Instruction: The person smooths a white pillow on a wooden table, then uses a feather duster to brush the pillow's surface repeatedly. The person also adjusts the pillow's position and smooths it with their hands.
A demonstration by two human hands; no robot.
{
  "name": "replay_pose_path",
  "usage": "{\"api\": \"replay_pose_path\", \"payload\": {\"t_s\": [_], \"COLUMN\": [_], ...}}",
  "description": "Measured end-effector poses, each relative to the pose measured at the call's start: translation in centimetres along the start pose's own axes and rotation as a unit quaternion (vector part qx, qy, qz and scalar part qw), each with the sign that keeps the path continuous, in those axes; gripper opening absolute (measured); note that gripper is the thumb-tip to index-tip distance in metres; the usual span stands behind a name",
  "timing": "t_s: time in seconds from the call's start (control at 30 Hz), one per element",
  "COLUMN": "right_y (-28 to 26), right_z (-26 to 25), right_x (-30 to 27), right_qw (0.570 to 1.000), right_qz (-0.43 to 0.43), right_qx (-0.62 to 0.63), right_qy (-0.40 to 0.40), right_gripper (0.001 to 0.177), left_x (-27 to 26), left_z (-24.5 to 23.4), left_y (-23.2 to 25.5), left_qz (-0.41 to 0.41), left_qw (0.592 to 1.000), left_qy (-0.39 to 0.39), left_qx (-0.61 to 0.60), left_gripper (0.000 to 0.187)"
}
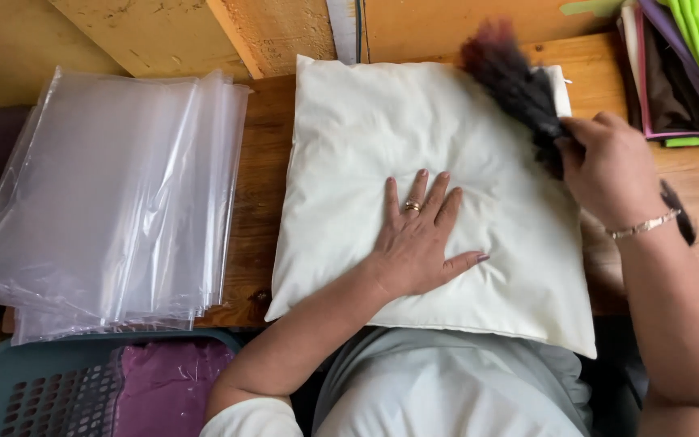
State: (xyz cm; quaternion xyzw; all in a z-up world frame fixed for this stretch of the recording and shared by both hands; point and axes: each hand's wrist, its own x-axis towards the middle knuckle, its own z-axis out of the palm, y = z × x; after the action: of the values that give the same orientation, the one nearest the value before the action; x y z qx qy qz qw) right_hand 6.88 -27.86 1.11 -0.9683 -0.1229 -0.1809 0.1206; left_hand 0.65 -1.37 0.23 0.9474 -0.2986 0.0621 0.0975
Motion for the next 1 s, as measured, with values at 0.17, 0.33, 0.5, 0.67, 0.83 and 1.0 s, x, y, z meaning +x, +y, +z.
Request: {"api": "replay_pose_path", "payload": {"t_s": [0.17,0.33,0.5,0.67,0.83,1.0], "right_y": [-7.9,-2.8,2.2,-8.3,-12.9,-6.0], "right_z": [-2.5,-0.6,-0.2,-3.4,1.3,1.9], "right_x": [-2.0,-1.1,-2.6,-3.4,-5.4,-3.5], "right_qw": [0.990,0.982,0.994,0.999,0.982,0.976], "right_qz": [-0.029,0.083,0.093,-0.009,-0.174,-0.031], "right_qx": [0.081,-0.064,-0.049,-0.037,-0.032,-0.199], "right_qy": [-0.110,-0.159,-0.017,-0.016,-0.067,-0.082], "right_gripper": [0.041,0.045,0.020,0.022,0.035,0.032], "left_x": [4.6,5.9,3.7,4.9,5.6,4.8], "left_z": [3.3,0.9,-8.0,-6.8,-0.2,1.6], "left_y": [-0.4,-1.6,-3.4,-6.9,-10.0,-9.1], "left_qz": [-0.084,-0.152,-0.080,-0.138,-0.182,-0.087], "left_qw": [0.995,0.983,0.955,0.963,0.914,0.964], "left_qy": [0.045,-0.009,-0.258,0.169,0.259,0.230], "left_qx": [-0.015,-0.098,-0.125,-0.157,-0.252,-0.102], "left_gripper": [0.080,0.085,0.069,0.072,0.078,0.065]}}
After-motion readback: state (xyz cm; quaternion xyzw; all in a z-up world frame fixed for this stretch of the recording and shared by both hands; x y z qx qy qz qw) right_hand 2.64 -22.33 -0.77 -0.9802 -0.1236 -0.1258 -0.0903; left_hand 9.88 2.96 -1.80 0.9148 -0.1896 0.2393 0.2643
